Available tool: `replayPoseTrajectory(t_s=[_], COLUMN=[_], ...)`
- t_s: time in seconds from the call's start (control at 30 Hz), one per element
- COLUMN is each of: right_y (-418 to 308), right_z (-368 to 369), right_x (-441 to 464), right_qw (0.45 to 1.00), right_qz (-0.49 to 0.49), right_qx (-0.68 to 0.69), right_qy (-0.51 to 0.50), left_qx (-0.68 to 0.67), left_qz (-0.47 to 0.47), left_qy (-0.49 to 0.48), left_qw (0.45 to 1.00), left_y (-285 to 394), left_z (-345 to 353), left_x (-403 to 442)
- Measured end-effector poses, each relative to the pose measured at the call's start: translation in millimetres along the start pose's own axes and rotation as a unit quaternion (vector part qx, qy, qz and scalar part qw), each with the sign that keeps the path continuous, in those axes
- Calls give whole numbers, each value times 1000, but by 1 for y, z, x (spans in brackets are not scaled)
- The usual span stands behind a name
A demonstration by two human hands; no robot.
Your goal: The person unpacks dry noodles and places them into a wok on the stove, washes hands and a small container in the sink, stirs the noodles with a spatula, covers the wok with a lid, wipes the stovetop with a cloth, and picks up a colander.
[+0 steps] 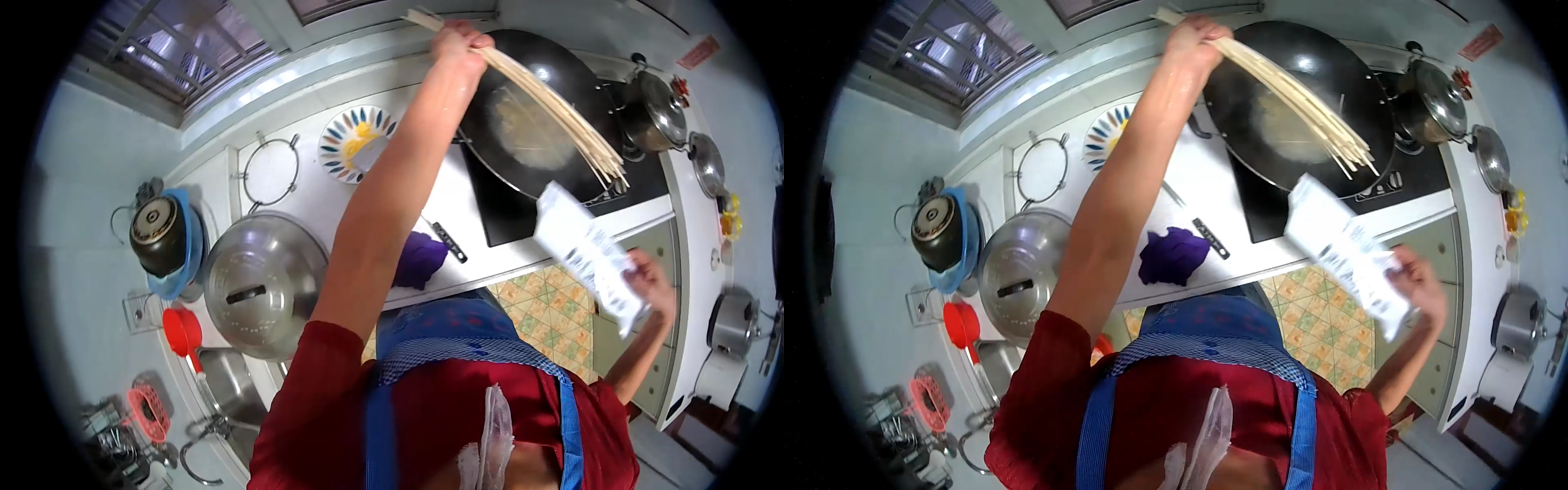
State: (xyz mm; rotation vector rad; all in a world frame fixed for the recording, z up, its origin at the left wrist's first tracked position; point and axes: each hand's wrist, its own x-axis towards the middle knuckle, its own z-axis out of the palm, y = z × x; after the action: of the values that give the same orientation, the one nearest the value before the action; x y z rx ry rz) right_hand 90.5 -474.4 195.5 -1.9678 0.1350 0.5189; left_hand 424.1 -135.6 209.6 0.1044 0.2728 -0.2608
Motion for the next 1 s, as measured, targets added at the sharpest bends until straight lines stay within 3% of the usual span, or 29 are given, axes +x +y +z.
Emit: replayPoseTrajectory(t_s=[0.1,0.23,0.33,0.4,0.43,0.5,0.63,0.67,0.73,0.77,0.83,0.9,0.97,1.0], right_y=[2,-6,-1,-4,-10,-20,-43,-65,-93,-104,-111,-99,-104,-90], right_z=[96,231,332,390,400,409,371,341,296,270,222,179,140,121], right_x=[45,143,193,210,209,199,189,169,134,113,77,67,84,94], right_qw=[992,942,936,947,948,960,948,947,947,935,879,818,743,742], right_qz=[-25,-126,-194,-130,-130,-256,-296,-299,-314,-352,-397,-301,-284,-301], right_qx=[22,101,38,-101,-98,-81,-115,-113,-46,-31,-71,35,236,318], right_qy=[-120,-295,-291,-275,-275,-76,-10,-34,-45,1,252,490,558,508], left_qx=[-10,22,50,89,89,85,87,55,47,70,76,55,70,89], left_qz=[-10,-42,-37,-30,-33,-31,-22,-36,13,19,6,-5,13,25], left_qy=[39,-28,-26,-2,-18,-38,-51,-15,25,5,-35,-36,-22,-11], left_qw=[999,998,998,996,995,995,995,998,998,997,996,998,997,996], left_y=[3,27,47,63,69,77,60,42,19,15,-3,-11,-17,-20], left_z=[-4,-34,-25,-28,-27,-25,-25,6,10,3,-9,-24,-28,-28], left_x=[5,58,42,53,53,51,37,-5,-19,-19,-7,5,13,15])
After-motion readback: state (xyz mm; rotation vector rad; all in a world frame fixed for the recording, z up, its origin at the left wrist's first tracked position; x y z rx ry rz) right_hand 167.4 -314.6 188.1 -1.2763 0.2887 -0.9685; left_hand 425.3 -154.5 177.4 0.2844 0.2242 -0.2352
